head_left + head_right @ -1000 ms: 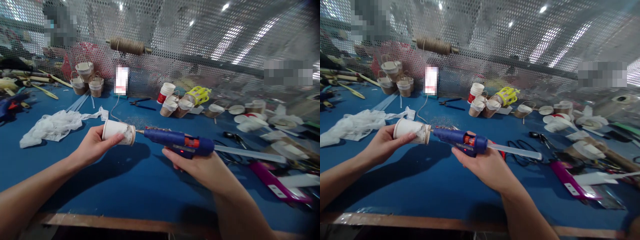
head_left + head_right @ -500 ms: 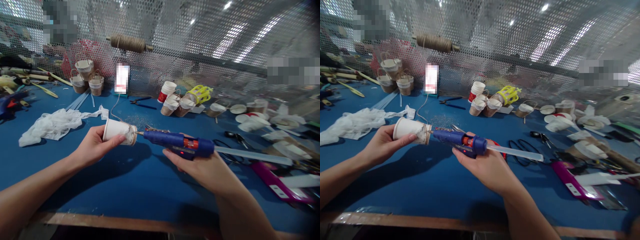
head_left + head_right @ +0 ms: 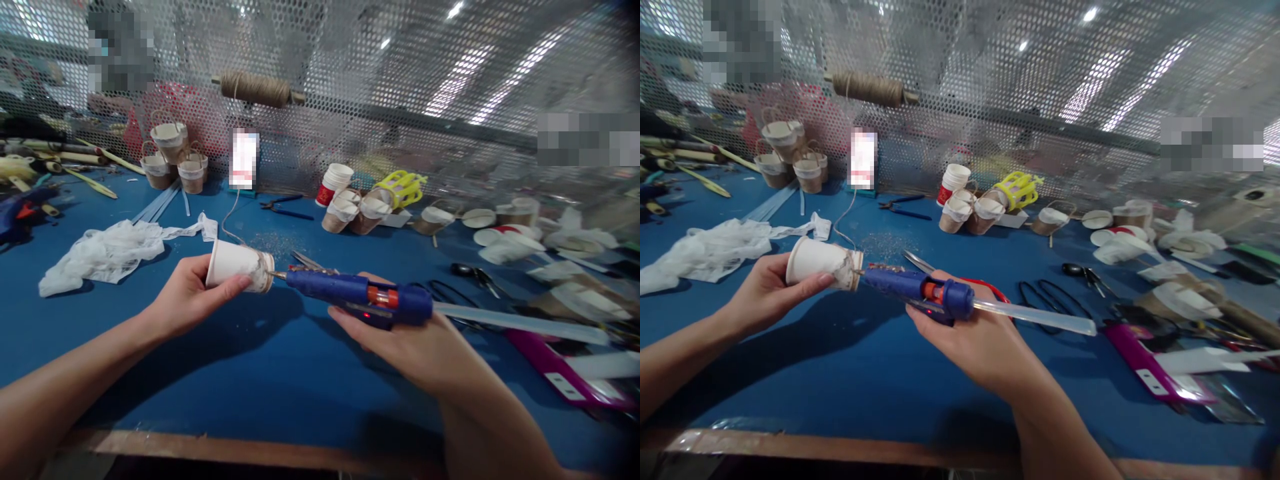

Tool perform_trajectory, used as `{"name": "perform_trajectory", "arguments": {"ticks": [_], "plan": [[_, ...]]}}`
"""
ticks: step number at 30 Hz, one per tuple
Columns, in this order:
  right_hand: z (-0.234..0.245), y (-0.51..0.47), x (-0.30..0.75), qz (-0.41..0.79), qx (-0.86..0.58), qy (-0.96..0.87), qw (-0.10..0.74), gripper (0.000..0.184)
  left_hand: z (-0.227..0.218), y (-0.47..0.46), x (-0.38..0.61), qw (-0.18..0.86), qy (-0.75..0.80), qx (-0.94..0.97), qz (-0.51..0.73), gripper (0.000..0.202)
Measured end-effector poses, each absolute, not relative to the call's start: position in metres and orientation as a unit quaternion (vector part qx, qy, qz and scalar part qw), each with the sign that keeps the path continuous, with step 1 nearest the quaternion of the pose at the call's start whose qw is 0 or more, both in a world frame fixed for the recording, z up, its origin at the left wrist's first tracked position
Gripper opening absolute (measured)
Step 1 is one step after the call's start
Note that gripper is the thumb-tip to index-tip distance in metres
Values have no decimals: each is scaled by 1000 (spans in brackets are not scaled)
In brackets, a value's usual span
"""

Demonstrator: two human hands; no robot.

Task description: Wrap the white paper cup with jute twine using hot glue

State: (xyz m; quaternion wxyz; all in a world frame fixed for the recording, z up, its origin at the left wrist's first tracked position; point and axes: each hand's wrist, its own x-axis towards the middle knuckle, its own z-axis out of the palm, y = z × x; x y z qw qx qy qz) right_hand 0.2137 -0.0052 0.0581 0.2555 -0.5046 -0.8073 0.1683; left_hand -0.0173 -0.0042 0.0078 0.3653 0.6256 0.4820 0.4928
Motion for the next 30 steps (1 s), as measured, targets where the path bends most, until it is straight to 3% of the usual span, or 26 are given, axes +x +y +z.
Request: {"name": "perform_trajectory", "arguments": {"ticks": [10,17,30], "plan": [[61,-2,219,163,-491,-828,214,17,11,-6,-18,291,454,700,469,15],[60,-2,222,103,-501,-829,224,24,11,-7,-19,281,436,722,457,12],[59,-2,222,132,-518,-817,218,20,14,-7,-18,297,425,725,452,12]]}}
